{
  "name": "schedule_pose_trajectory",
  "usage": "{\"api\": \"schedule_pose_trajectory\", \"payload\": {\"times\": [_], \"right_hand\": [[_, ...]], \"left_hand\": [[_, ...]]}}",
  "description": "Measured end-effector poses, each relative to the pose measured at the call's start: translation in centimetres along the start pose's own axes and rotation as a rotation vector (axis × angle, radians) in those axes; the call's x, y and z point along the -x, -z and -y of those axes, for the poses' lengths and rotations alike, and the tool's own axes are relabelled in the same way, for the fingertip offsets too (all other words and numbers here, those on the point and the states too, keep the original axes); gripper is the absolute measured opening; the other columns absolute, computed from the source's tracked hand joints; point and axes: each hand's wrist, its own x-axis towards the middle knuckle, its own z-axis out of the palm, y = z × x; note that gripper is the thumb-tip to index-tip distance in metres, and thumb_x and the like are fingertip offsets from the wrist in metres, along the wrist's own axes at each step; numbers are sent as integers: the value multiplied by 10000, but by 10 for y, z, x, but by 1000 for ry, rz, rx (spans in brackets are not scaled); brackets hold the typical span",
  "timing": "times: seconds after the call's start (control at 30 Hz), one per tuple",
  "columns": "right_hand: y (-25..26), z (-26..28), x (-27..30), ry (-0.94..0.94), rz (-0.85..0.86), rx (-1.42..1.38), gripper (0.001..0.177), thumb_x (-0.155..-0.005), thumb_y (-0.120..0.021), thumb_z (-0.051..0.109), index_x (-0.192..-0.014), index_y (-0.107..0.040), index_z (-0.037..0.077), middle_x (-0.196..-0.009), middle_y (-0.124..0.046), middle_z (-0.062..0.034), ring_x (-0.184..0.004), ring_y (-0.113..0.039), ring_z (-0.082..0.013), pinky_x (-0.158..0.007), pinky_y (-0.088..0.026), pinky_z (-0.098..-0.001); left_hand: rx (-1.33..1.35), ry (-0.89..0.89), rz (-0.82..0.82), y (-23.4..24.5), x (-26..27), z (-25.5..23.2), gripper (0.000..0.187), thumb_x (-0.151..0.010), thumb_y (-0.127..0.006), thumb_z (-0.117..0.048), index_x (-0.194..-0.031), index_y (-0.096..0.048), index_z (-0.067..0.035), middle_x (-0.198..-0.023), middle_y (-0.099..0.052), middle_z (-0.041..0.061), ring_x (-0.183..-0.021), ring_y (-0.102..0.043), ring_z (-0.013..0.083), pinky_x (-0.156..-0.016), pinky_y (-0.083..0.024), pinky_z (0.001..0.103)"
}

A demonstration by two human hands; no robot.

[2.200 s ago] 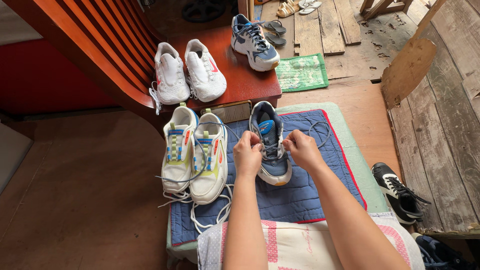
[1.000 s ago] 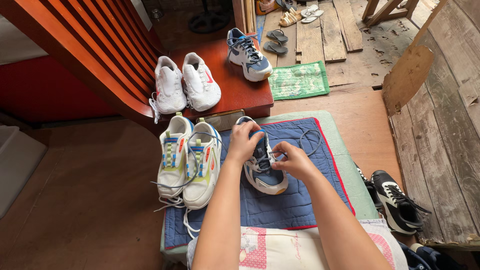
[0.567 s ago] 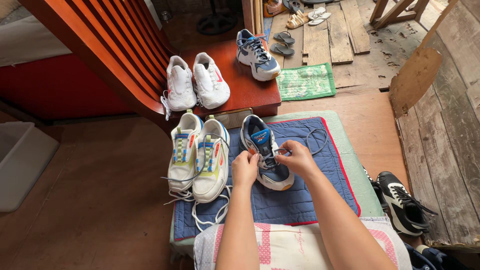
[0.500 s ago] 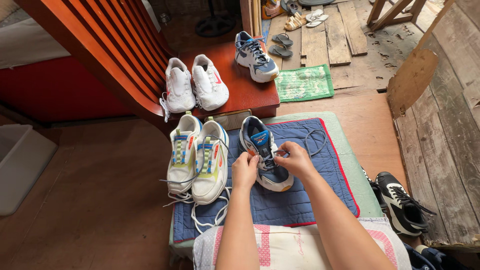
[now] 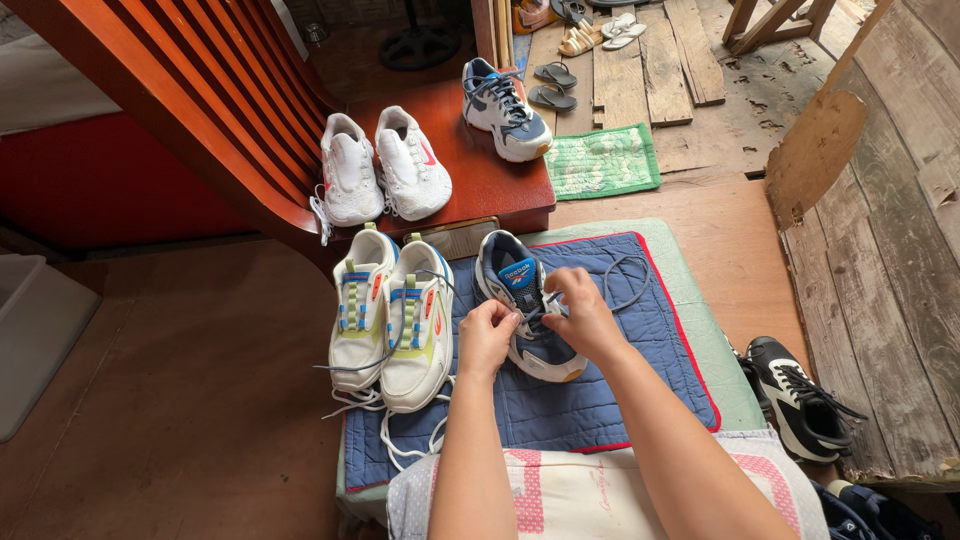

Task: The person removes a shoelace from a blue and white sneaker and then re-laces the same shoe by threading the lace through the eyelets and tying it. Other shoes remain nearby on a bench and floor.

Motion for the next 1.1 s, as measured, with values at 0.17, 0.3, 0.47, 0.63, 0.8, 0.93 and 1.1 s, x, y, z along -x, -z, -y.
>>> {"api": "schedule_pose_trajectory", "payload": {"times": [0.17,0.3,0.47,0.63,0.8,0.93,1.1], "right_hand": [[8,25,1,161,-4,466,181,-659,-859,163,-812,-768,197,-1193,-629,-46,-1098,-600,-291,-838,-522,-410],[5,33,1,213,-64,585,115,-668,-841,199,-771,-804,234,-1233,-634,-41,-1076,-594,-271,-799,-483,-429],[-5,32,-2,196,-22,670,94,-663,-827,184,-751,-802,206,-1249,-622,-28,-1085,-580,-271,-800,-472,-435],[-7,23,-5,138,-53,475,76,-664,-782,82,-724,-744,110,-1267,-604,-54,-1122,-590,-298,-834,-524,-428],[-8,12,-3,90,-122,321,87,-655,-732,2,-718,-688,43,-1265,-608,-96,-1081,-661,-313,-819,-559,-428],[-9,7,-2,-6,-111,275,66,-709,-708,-4,-747,-691,48,-1244,-632,-76,-918,-705,-311,-785,-567,-423],[-18,-4,0,56,-130,265,117,-716,-731,-19,-792,-697,63,-1152,-651,-98,-907,-705,-334,-764,-563,-422]], "left_hand": [[67,9,22,3,0,-1,110,-820,-774,-109,-827,-724,-11,-721,-736,52,-652,-644,112,-636,-526,300],[95,0,19,3,-2,1,94,-814,-778,-99,-822,-724,-23,-711,-722,34,-649,-634,98,-633,-525,284],[96,-10,19,0,-1,2,74,-799,-768,-70,-821,-715,-22,-704,-693,38,-646,-607,107,-625,-510,296],[-1,-170,-45,-2,-1,0,100,-761,-780,-72,-801,-706,-19,-728,-686,61,-654,-630,143,-646,-523,306],[-47,-317,-40,-8,3,-9,82,-777,-745,-59,-804,-677,-21,-771,-666,68,-671,-648,182,-644,-526,320],[-132,-471,12,0,5,-16,67,-809,-731,-53,-837,-673,-33,-803,-669,67,-705,-648,197,-656,-512,323],[-100,-418,55,8,5,-13,51,-810,-722,-47,-847,-691,-33,-786,-690,50,-705,-673,185,-653,-529,326]]}}
